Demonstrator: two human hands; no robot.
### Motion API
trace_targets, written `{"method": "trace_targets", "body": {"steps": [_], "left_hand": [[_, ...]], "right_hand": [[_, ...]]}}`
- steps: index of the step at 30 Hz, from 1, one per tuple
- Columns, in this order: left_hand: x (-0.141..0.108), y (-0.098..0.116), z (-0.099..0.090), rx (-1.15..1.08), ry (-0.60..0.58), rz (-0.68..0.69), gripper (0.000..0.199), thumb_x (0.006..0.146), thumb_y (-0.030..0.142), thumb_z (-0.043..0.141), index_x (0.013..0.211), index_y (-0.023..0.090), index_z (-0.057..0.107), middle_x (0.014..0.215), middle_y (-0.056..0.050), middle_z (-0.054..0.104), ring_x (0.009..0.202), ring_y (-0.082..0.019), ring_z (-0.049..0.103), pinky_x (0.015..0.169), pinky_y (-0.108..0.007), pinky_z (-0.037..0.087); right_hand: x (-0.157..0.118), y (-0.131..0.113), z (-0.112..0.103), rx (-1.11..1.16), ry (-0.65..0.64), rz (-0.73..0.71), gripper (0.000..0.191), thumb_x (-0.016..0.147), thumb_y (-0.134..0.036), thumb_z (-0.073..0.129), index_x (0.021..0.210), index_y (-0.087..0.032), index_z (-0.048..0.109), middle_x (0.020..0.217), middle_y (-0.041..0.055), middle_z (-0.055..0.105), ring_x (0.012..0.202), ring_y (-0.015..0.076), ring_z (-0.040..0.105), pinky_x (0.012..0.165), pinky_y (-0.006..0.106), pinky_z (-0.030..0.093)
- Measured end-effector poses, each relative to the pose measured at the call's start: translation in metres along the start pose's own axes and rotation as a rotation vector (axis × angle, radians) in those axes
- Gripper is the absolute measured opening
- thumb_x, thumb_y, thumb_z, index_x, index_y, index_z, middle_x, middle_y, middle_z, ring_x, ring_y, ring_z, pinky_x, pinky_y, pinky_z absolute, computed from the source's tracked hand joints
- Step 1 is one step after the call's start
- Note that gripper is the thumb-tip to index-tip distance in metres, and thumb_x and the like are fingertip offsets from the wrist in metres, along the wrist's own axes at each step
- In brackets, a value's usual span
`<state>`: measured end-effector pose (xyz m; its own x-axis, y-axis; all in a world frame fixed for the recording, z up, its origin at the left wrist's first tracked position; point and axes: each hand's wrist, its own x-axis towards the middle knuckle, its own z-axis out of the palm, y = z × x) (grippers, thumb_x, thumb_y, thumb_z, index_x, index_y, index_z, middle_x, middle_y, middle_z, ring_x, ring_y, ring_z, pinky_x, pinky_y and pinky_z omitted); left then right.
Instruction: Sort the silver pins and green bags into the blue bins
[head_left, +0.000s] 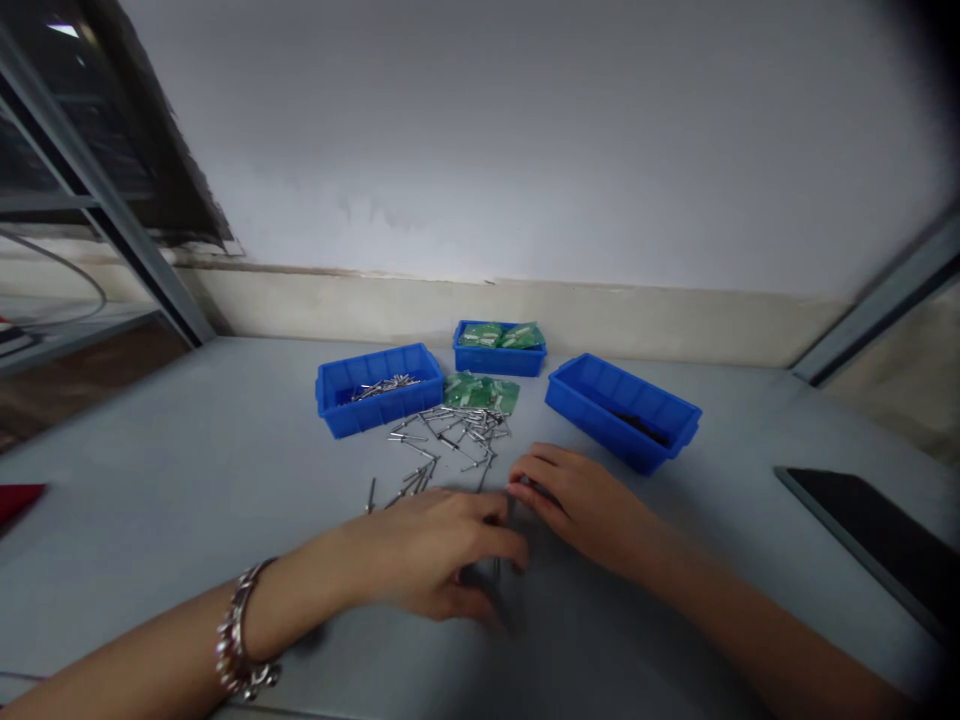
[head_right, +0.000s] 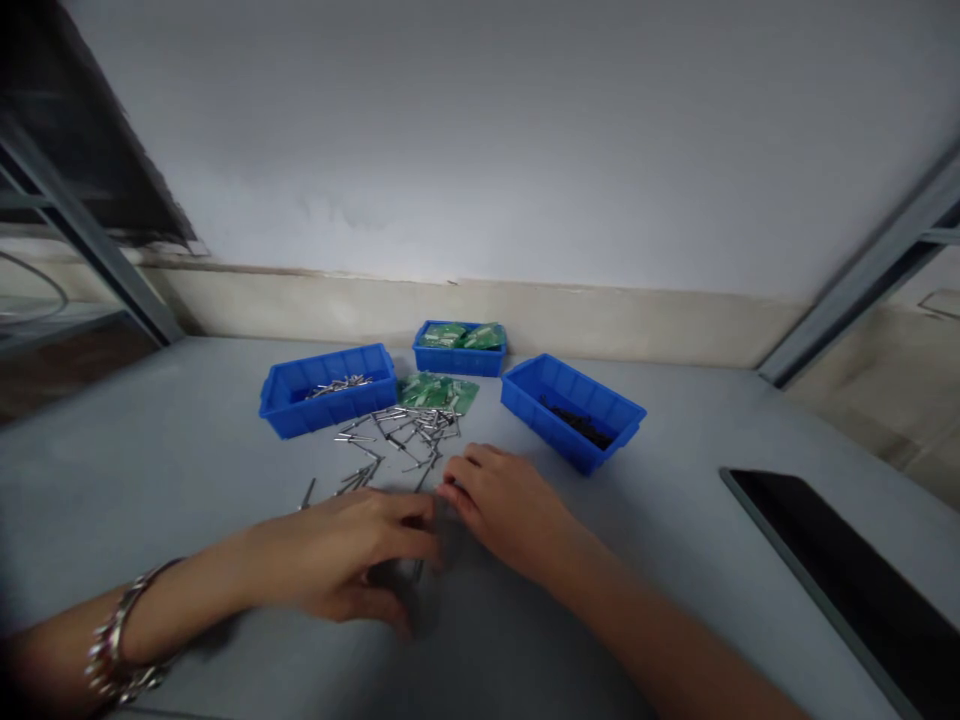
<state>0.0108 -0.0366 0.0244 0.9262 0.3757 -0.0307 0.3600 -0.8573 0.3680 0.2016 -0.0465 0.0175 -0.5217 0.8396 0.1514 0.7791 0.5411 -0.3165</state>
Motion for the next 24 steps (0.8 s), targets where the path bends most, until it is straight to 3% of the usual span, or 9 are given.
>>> {"method": "trace_targets", "body": {"steps": [12,20,24], "left_hand": [[0.0009,-0.0082,0.0062,-0.047,0.061,0.036,0.009,0.083,0.025,0.05,0.087,0.021,0.057,0.089,-0.002,0.055,0.079,-0.015,0.055,0.068,-0.023,0.043],[-0.001,-0.0102,0.0086,-0.013,0.141,0.029,0.011,0.085,0.023,0.047,0.09,0.023,0.057,0.093,-0.002,0.051,0.076,-0.012,0.053,0.067,-0.022,0.042],[0.0024,-0.0106,0.0048,0.105,0.257,-0.03,0.015,0.088,0.023,0.041,0.09,0.019,0.055,0.09,-0.004,0.052,0.076,-0.014,0.05,0.067,-0.026,0.038]], "right_hand": [[-0.0022,0.0,0.0022,0.004,-0.005,-0.018,0.014,0.087,-0.02,0.041,0.082,-0.021,0.055,0.08,0.0039,0.057,0.076,0.0177,0.054,0.068,0.029,0.044],[-0.001,0.0035,0.0058,-0.006,0.029,-0.039,0.015,0.086,-0.018,0.041,0.081,-0.021,0.054,0.079,0.0047,0.056,0.074,0.0181,0.054,0.067,0.03,0.044],[-0.0006,0.0023,0.0035,-0.016,0.077,-0.025,0.019,0.087,-0.016,0.038,0.082,-0.018,0.056,0.079,0.0055,0.056,0.074,0.0173,0.053,0.067,0.03,0.044]]}}
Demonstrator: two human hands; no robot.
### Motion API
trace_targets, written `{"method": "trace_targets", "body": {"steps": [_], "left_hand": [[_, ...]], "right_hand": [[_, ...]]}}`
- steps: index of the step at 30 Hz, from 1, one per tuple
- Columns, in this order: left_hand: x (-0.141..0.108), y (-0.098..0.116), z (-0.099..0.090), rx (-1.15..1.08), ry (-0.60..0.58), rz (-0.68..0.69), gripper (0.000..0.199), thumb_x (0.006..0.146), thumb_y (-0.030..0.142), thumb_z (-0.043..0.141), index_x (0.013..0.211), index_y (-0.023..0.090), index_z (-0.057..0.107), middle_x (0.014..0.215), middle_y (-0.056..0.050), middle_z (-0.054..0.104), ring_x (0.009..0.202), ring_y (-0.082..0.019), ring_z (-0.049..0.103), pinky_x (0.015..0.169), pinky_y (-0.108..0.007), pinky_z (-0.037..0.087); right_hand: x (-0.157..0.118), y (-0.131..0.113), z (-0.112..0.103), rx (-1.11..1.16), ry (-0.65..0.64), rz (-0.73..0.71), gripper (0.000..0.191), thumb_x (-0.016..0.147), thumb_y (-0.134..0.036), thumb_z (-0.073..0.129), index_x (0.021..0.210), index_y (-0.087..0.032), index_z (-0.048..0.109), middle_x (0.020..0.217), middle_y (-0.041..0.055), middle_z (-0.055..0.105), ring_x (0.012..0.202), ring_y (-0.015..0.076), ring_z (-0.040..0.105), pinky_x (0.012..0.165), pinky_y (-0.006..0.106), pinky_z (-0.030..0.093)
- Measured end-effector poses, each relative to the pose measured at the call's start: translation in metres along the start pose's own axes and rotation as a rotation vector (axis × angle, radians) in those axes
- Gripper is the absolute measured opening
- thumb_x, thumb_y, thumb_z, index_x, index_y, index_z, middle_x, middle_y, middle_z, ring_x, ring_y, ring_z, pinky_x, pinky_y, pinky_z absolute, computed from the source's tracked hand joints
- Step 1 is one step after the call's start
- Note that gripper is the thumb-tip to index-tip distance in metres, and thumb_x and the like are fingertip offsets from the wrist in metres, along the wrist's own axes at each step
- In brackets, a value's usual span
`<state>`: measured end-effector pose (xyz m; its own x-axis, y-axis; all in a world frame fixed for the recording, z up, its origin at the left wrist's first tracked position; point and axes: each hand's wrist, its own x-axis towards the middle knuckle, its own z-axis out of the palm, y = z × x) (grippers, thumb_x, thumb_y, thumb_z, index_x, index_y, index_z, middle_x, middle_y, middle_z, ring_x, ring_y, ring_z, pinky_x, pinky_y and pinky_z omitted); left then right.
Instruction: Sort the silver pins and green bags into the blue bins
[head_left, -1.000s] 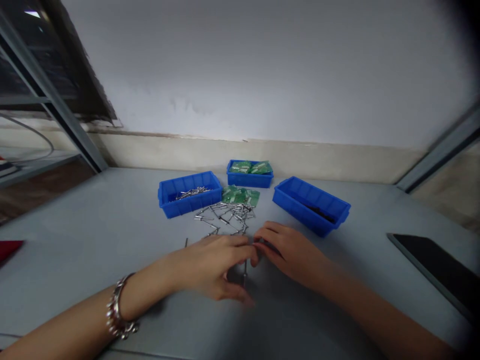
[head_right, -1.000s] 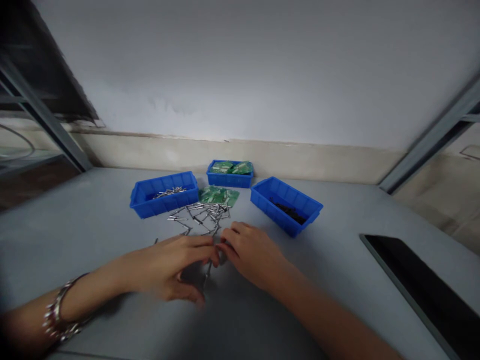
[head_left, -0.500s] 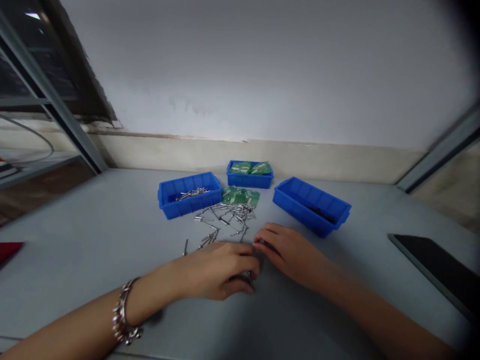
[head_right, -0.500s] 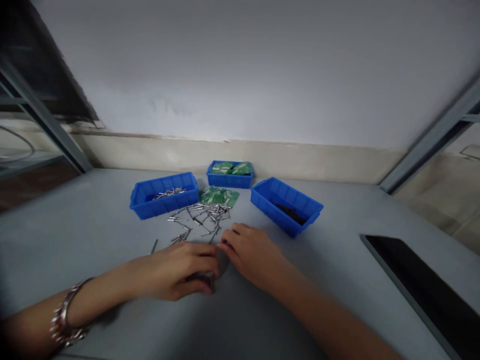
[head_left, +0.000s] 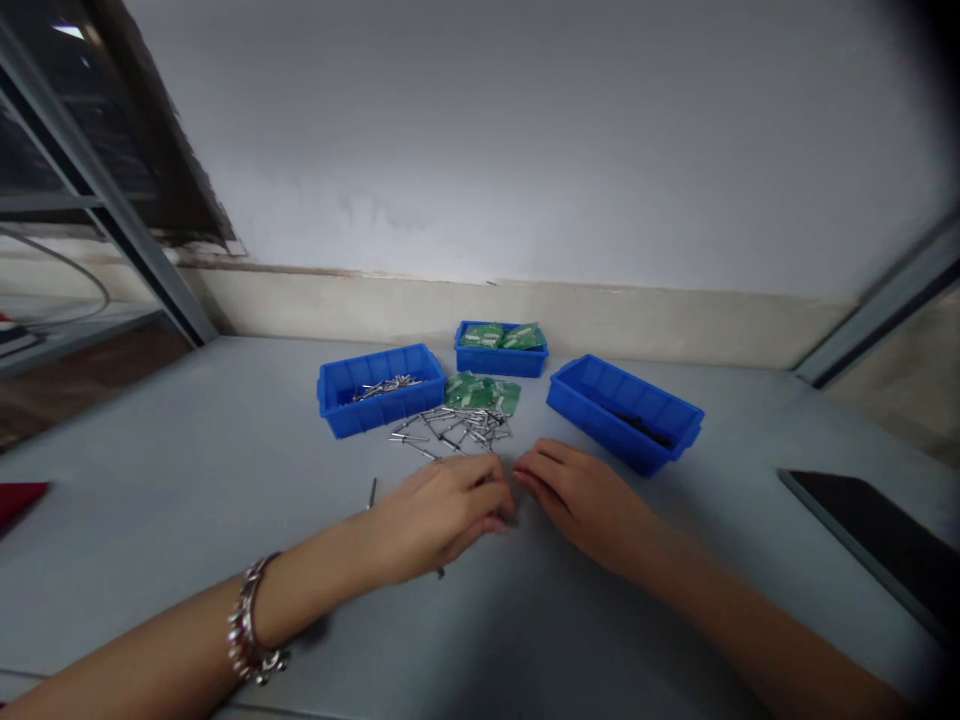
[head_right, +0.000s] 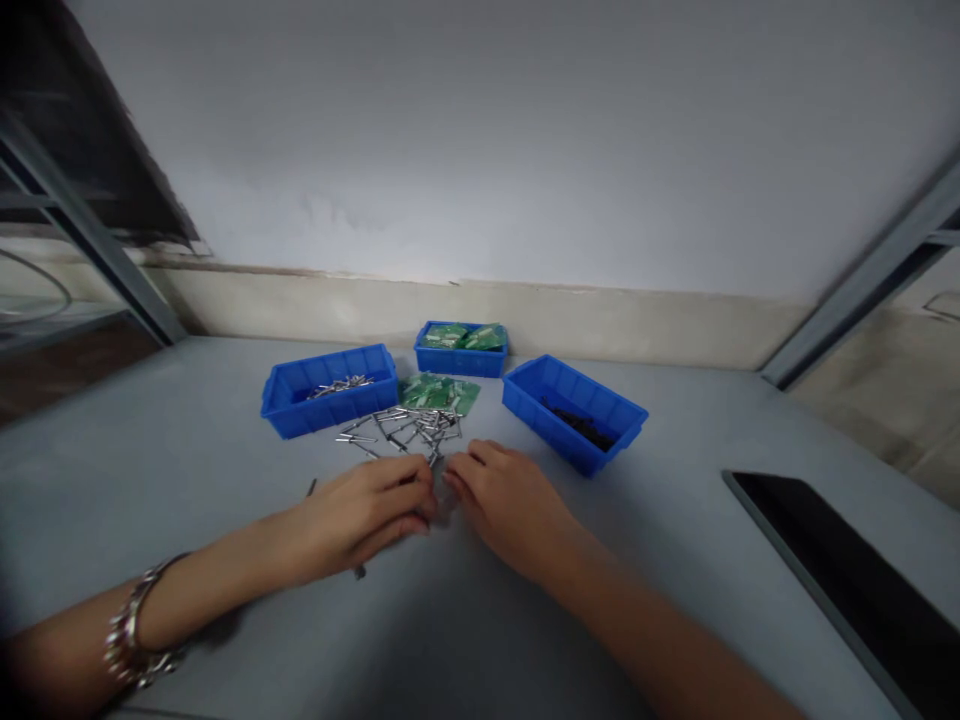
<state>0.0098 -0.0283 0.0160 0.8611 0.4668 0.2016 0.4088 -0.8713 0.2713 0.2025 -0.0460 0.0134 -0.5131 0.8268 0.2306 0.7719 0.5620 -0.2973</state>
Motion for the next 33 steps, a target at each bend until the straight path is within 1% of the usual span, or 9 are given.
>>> {"method": "trace_targets", "body": {"steps": [5,10,13,17,19,23,26,28,33], "left_hand": [[0.005,-0.005,-0.001,0.195,0.177,-0.008,0.019,0.09,0.028,0.038,0.085,0.019,0.054,0.076,-0.001,0.057,0.076,-0.017,0.046,0.068,-0.031,0.029],[0.004,-0.01,0.004,0.205,0.249,0.035,0.019,0.09,0.029,0.039,0.089,0.018,0.054,0.077,-0.001,0.058,0.073,-0.015,0.049,0.065,-0.029,0.032],[0.002,-0.01,0.006,0.162,0.261,0.052,0.017,0.09,0.029,0.04,0.094,0.017,0.052,0.081,-0.002,0.059,0.073,-0.014,0.05,0.064,-0.027,0.037],[0.001,-0.006,0.005,0.154,0.277,0.031,0.023,0.09,0.035,0.038,0.095,0.016,0.051,0.077,-0.003,0.057,0.067,-0.014,0.05,0.058,-0.025,0.04],[0.001,-0.004,0.004,0.156,0.284,0.04,0.025,0.09,0.035,0.036,0.096,0.015,0.05,0.076,-0.003,0.057,0.066,-0.014,0.051,0.057,-0.024,0.041],[0.002,-0.002,0.001,0.132,0.265,0.072,0.027,0.092,0.034,0.031,0.096,0.014,0.049,0.078,-0.004,0.058,0.069,-0.014,0.053,0.06,-0.024,0.043],[0.002,-0.002,0.002,0.126,0.25,0.085,0.027,0.091,0.034,0.032,0.096,0.014,0.049,0.079,-0.004,0.059,0.071,-0.014,0.054,0.062,-0.025,0.044],[0.002,-0.003,0.003,0.154,0.245,0.064,0.025,0.09,0.034,0.035,0.097,0.014,0.049,0.081,-0.004,0.059,0.074,-0.016,0.054,0.065,-0.028,0.044],[0.002,-0.008,0.006,0.236,0.257,-0.095,0.024,0.086,0.033,0.046,0.102,0.016,0.05,0.093,-0.006,0.058,0.08,-0.02,0.055,0.067,-0.034,0.045]], "right_hand": [[0.001,-0.004,-0.004,0.045,0.039,0.027,0.023,0.089,-0.016,0.035,0.08,-0.016,0.057,0.079,0.0055,0.055,0.074,0.0167,0.052,0.068,0.03,0.043],[0.0,-0.004,-0.003,0.106,0.017,-0.005,0.023,0.09,-0.019,0.035,0.088,-0.016,0.058,0.083,0.0055,0.057,0.078,0.0165,0.052,0.071,0.03,0.043],[-0.001,-0.003,-0.002,0.148,0.016,-0.017,0.021,0.089,-0.02,0.037,0.091,-0.016,0.057,0.085,0.0054,0.057,0.079,0.0159,0.052,0.071,0.029,0.042],[-0.002,-0.003,0.0,0.184,-0.017,-0.034,0.02,0.089,-0.022,0.039,0.085,-0.015,0.058,0.081,0.005,0.057,0.076,0.0159,0.052,0.067,0.028,0.041],[-0.002,-0.004,0.003,0.214,-0.029,-0.038,0.018,0.087,-0.021,0.042,0.086,-0.016,0.059,0.082,0.0047,0.058,0.078,0.0166,0.052,0.066,0.027,0.041],[-0.003,-0.003,0.009,0.283,-0.024,-0.028,0.019,0.084,-0.016,0.044,0.092,-0.02,0.061,0.084,0.0035,0.06,0.08,0.0173,0.054,0.067,0.027,0.04],[-0.003,-0.003,0.011,0.298,-0.009,-0.023,0.018,0.083,-0.018,0.045,0.089,-0.022,0.062,0.084,0.0023,0.061,0.079,0.0177,0.055,0.065,0.027,0.041],[-0.002,-0.003,0.01,0.299,0.003,-0.021,0.017,0.084,-0.019,0.045,0.086,-0.022,0.061,0.083,0.0022,0.061,0.077,0.0173,0.055,0.063,0.027,0.04],[-0.001,-0.004,0.002,0.227,0.062,0.007,0.017,0.086,-0.018,0.041,0.08,-0.017,0.057,0.078,0.0035,0.058,0.073,0.0152,0.053,0.063,0.026,0.039]]}}
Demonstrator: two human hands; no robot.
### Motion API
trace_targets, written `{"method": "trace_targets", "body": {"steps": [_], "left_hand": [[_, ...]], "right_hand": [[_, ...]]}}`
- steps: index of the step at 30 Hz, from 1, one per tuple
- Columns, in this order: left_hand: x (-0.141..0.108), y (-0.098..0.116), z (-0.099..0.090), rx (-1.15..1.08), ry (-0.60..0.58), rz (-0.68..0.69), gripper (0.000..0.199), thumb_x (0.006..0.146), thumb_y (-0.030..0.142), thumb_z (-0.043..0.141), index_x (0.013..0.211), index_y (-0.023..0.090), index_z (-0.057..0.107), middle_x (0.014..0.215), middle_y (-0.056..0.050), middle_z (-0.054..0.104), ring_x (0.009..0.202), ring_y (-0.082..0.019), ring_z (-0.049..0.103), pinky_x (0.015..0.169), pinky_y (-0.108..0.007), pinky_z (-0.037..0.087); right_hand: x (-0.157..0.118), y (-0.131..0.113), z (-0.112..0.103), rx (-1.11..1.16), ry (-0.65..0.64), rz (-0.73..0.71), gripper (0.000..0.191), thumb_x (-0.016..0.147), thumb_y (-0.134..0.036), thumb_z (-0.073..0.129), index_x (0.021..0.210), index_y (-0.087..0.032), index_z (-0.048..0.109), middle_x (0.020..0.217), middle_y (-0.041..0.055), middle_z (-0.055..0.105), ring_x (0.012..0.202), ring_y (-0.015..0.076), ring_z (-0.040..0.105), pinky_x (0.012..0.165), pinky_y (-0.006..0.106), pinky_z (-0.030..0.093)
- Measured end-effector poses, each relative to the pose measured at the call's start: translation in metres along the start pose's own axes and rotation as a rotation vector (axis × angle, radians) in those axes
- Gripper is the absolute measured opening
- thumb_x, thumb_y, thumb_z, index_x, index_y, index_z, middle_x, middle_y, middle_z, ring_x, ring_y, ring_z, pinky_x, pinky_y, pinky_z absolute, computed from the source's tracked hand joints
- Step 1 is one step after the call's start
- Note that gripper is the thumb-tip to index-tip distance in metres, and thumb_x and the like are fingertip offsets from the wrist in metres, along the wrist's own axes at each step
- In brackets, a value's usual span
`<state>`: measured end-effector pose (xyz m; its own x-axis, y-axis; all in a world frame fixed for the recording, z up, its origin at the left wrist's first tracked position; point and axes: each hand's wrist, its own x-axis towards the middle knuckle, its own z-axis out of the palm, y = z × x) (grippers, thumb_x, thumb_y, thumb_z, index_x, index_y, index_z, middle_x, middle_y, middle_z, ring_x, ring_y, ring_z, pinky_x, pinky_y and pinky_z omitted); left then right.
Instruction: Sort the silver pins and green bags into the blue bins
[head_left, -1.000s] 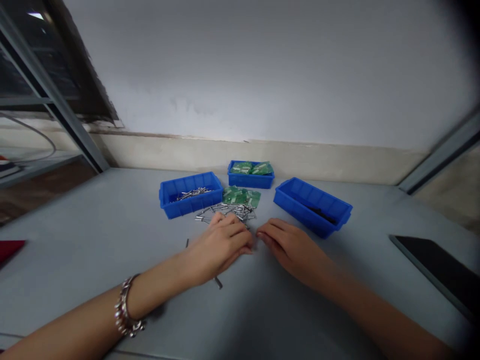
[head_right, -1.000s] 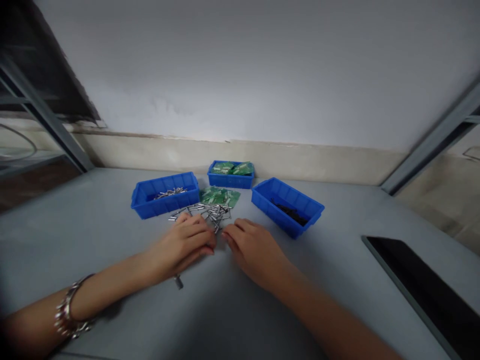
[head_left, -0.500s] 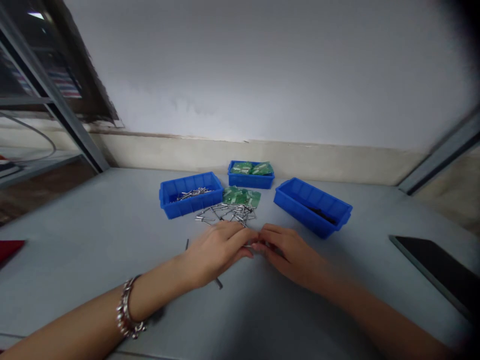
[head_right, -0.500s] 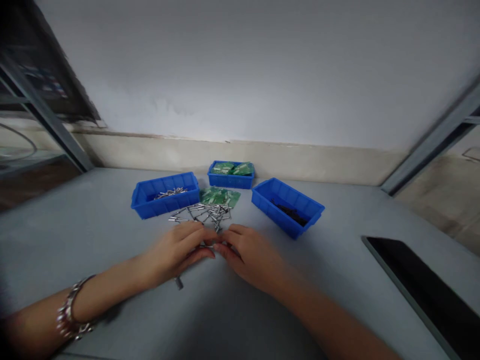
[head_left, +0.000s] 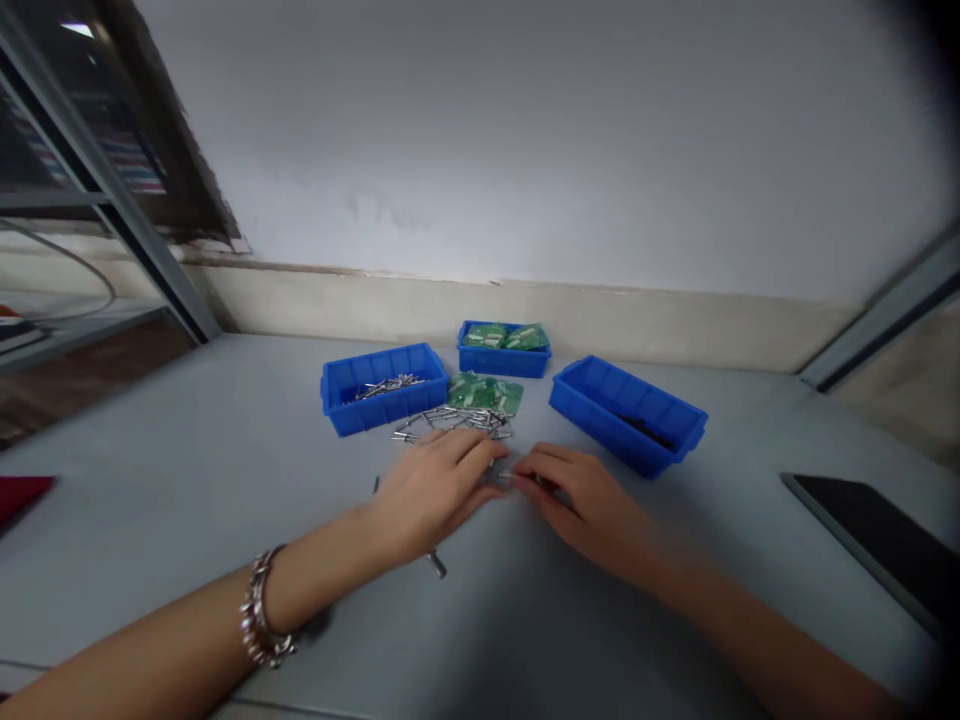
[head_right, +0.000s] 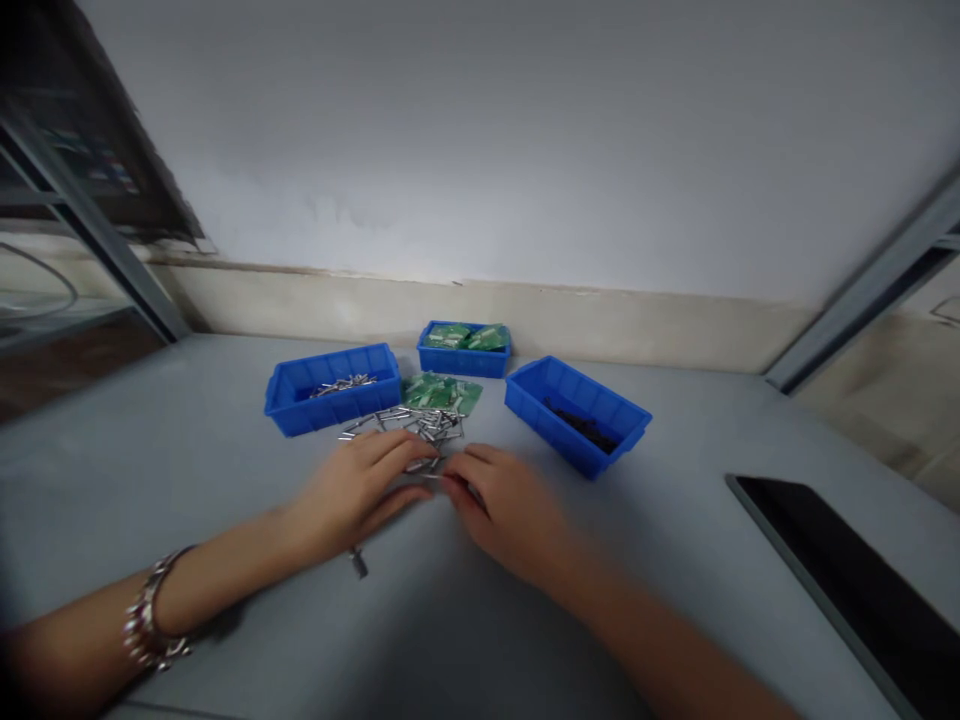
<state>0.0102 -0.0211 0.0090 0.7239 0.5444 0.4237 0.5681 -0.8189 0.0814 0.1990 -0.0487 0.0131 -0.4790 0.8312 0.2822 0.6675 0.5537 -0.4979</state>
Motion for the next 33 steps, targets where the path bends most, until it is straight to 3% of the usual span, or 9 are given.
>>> {"method": "trace_targets", "body": {"steps": [7,18,33], "left_hand": [[0.0022,-0.0072,-0.0006,-0.023,0.005,-0.091,0.018,0.087,0.025,0.041,0.091,0.015,0.055,0.091,-0.006,0.056,0.082,-0.018,0.054,0.071,-0.032,0.046],[0.002,-0.0077,-0.0016,-0.014,0.052,-0.105,0.02,0.088,0.023,0.039,0.089,0.015,0.057,0.088,-0.005,0.058,0.078,-0.017,0.054,0.068,-0.031,0.046],[0.0029,-0.0076,-0.0017,-0.027,0.09,-0.121,0.02,0.088,0.023,0.039,0.088,0.014,0.057,0.086,-0.005,0.057,0.077,-0.014,0.054,0.068,-0.028,0.047]], "right_hand": [[-0.0018,0.0013,-0.0026,-0.045,0.055,0.067,0.019,0.088,-0.019,0.037,0.078,-0.018,0.053,0.076,0.0025,0.056,0.071,0.0146,0.051,0.063,0.026,0.039],[-0.0011,0.0026,-0.0032,-0.067,0.022,0.097,0.021,0.089,-0.019,0.034,0.089,-0.019,0.055,0.083,0.004,0.058,0.077,0.0165,0.053,0.069,0.029,0.04],[-0.0002,0.0009,-0.0062,-0.085,0.062,0.108,0.021,0.089,-0.02,0.032,0.087,-0.02,0.052,0.079,0.0041,0.058,0.075,0.0171,0.053,0.065,0.029,0.04]]}}
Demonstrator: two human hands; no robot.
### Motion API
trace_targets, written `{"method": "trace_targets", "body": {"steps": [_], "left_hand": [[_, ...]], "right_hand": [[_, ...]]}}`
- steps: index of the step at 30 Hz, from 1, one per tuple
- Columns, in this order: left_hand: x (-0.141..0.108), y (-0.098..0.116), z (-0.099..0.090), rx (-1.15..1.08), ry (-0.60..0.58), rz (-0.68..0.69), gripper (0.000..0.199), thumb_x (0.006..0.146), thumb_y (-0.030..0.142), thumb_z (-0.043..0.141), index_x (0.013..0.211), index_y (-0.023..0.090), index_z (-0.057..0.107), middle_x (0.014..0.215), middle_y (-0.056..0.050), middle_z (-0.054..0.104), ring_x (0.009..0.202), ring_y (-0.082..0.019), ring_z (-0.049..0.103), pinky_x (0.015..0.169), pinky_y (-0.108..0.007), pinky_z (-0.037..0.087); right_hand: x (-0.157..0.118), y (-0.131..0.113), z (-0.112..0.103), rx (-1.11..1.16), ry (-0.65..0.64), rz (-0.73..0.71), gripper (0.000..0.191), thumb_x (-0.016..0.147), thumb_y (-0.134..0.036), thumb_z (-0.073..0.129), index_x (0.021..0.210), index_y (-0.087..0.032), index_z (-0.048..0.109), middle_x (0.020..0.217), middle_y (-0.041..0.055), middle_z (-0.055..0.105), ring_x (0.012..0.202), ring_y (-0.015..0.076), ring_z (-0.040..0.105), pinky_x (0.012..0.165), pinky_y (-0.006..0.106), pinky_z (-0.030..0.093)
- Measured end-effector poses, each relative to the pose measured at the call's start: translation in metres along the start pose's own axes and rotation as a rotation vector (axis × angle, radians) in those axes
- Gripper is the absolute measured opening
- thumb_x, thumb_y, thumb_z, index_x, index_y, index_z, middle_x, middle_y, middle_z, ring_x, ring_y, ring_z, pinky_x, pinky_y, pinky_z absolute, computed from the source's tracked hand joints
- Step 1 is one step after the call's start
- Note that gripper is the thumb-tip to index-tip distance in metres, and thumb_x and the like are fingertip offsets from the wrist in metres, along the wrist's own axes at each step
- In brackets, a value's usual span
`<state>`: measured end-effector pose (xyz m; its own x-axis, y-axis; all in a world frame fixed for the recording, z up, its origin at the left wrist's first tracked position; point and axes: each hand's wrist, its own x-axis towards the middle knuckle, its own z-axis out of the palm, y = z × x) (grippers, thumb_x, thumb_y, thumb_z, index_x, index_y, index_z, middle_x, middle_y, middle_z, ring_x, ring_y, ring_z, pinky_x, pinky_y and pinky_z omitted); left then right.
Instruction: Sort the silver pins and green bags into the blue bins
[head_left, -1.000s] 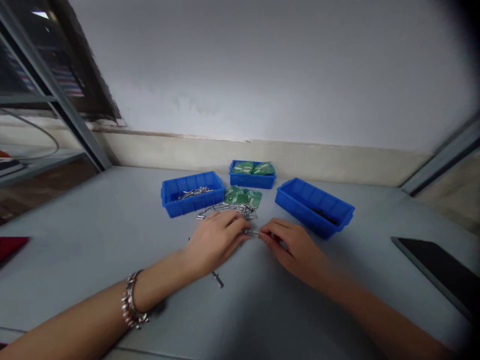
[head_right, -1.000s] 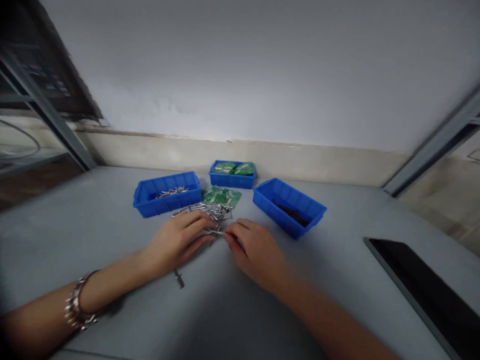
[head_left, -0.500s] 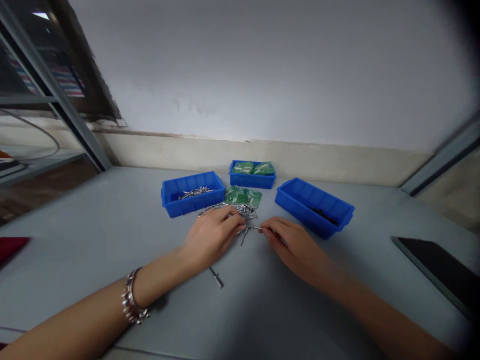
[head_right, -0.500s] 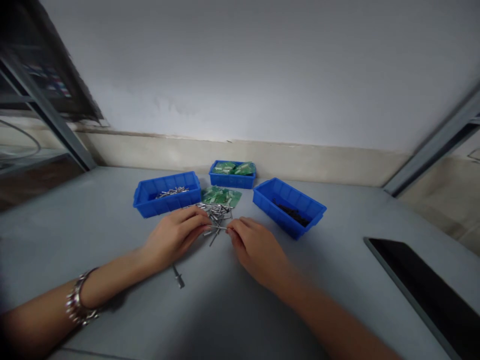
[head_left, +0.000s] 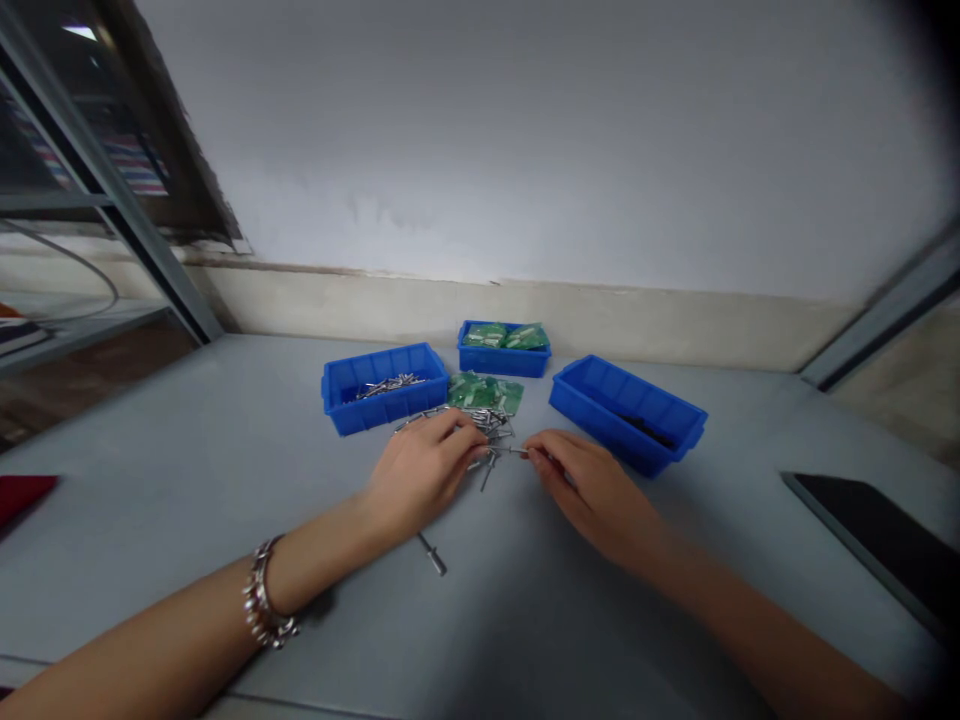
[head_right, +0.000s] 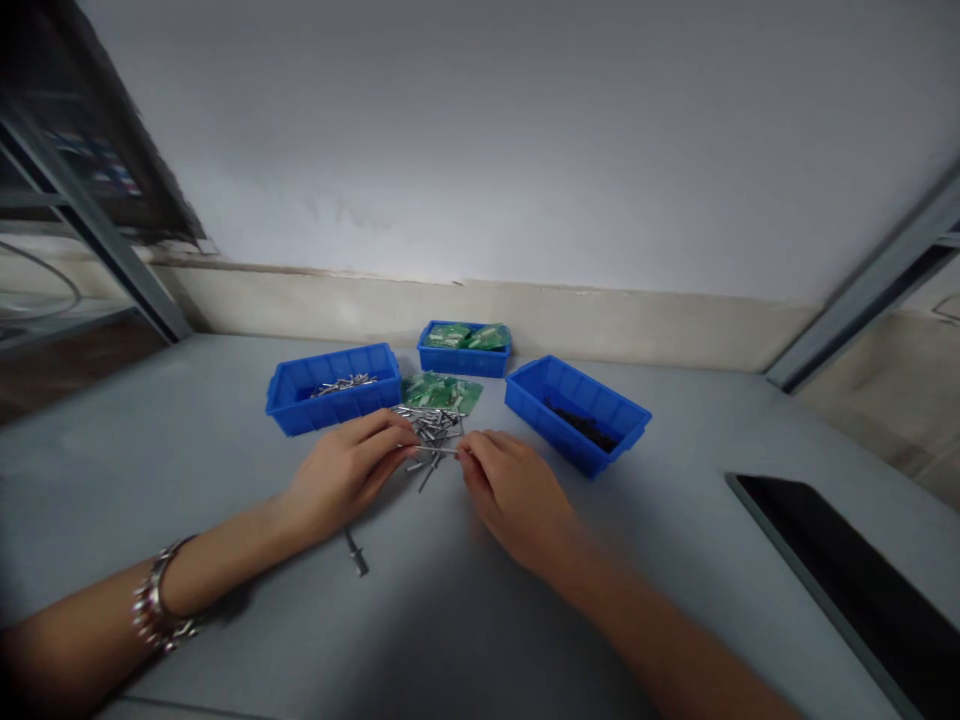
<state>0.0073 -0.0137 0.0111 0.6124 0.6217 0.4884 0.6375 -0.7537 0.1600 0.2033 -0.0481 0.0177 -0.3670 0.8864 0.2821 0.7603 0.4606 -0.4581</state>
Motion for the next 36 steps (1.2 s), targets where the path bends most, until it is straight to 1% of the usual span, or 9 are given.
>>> {"method": "trace_targets", "body": {"steps": [5,10,15,22,24,26,28,33,36], "left_hand": [[0.0007,0.0002,0.0008,-0.006,0.016,-0.008,0.02,0.088,0.023,0.039,0.087,0.014,0.057,0.086,-0.005,0.056,0.076,-0.014,0.054,0.067,-0.028,0.047],[0.0001,0.0018,0.0001,0.005,-0.046,-0.026,0.022,0.089,0.025,0.037,0.088,0.015,0.056,0.088,-0.005,0.055,0.077,-0.015,0.054,0.068,-0.028,0.047],[-0.0004,0.003,0.0001,0.027,-0.096,-0.035,0.021,0.088,0.026,0.037,0.09,0.015,0.055,0.09,-0.005,0.054,0.075,-0.014,0.055,0.066,-0.027,0.047],[-0.0004,0.0025,0.0007,-0.009,-0.065,0.01,0.022,0.089,0.026,0.037,0.089,0.015,0.055,0.088,-0.005,0.055,0.076,-0.014,0.054,0.067,-0.027,0.046],[-0.0002,0.0025,0.0001,-0.019,-0.047,0.01,0.023,0.089,0.025,0.036,0.088,0.015,0.056,0.087,-0.005,0.055,0.074,-0.014,0.054,0.066,-0.026,0.045],[0.0001,0.0027,-0.0005,-0.023,-0.032,0.001,0.023,0.089,0.025,0.036,0.088,0.014,0.056,0.086,-0.005,0.054,0.073,-0.013,0.053,0.065,-0.026,0.045],[0.0003,0.0029,-0.001,-0.023,-0.025,-0.008,0.022,0.089,0.025,0.036,0.088,0.015,0.055,0.086,-0.005,0.054,0.073,-0.013,0.052,0.064,-0.027,0.045],[0.0004,0.0028,-0.0015,-0.015,-0.057,-0.016,0.023,0.089,0.026,0.035,0.088,0.014,0.056,0.087,-0.005,0.054,0.074,-0.014,0.053,0.065,-0.028,0.045],[0.0003,0.0025,-0.001,0.005,-0.096,-0.029,0.024,0.089,0.026,0.035,0.087,0.015,0.056,0.087,-0.005,0.054,0.073,-0.015,0.053,0.064,-0.028,0.046]], "right_hand": [[-0.0008,0.001,0.0016,0.031,-0.004,-0.015,0.018,0.089,-0.025,0.035,0.089,-0.02,0.052,0.082,0.0039,0.058,0.077,0.0172,0.053,0.066,0.029,0.04],[-0.0009,0.0013,0.0017,0.025,0.012,-0.035,0.019,0.09,-0.022,0.035,0.084,-0.019,0.053,0.08,0.0037,0.057,0.076,0.0162,0.052,0.067,0.028,0.04],[-0.0004,0.0003,0.0018,0.009,0.035,-0.044,0.021,0.09,-0.022,0.034,0.077,-0.019,0.051,0.076,0.0029,0.055,0.073,0.0159,0.051,0.064,0.028,0.04],[-0.0008,-0.002,0.0006,0.0,0.026,-0.01,0.023,0.09,-0.024,0.033,0.076,-0.02,0.051,0.075,0.0035,0.056,0.072,0.0163,0.052,0.063,0.028,0.04],[-0.0007,-0.0016,0.0005,0.009,0.012,0.003,0.022,0.09,-0.024,0.034,0.081,-0.019,0.052,0.079,0.004,0.057,0.075,0.0167,0.053,0.065,0.028,0.041],[-0.0006,-0.0006,0.0008,0.011,0.002,0.006,0.019,0.089,-0.025,0.035,0.09,-0.019,0.053,0.085,0.005,0.059,0.079,0.0175,0.053,0.067,0.029,0.041],[-0.0003,0.0004,0.0014,-0.014,-0.003,-0.013,0.019,0.089,-0.025,0.036,0.094,-0.019,0.053,0.087,0.0058,0.059,0.081,0.018,0.054,0.069,0.03,0.042],[0.0004,0.0009,0.0017,-0.104,-0.022,-0.063,0.022,0.089,-0.023,0.036,0.086,-0.017,0.057,0.081,0.0062,0.057,0.077,0.0183,0.053,0.07,0.031,0.042],[0.0002,0.0003,0.0013,-0.111,-0.026,-0.068,0.022,0.089,-0.024,0.037,0.088,-0.017,0.058,0.081,0.0062,0.057,0.078,0.0183,0.053,0.071,0.031,0.043]]}}
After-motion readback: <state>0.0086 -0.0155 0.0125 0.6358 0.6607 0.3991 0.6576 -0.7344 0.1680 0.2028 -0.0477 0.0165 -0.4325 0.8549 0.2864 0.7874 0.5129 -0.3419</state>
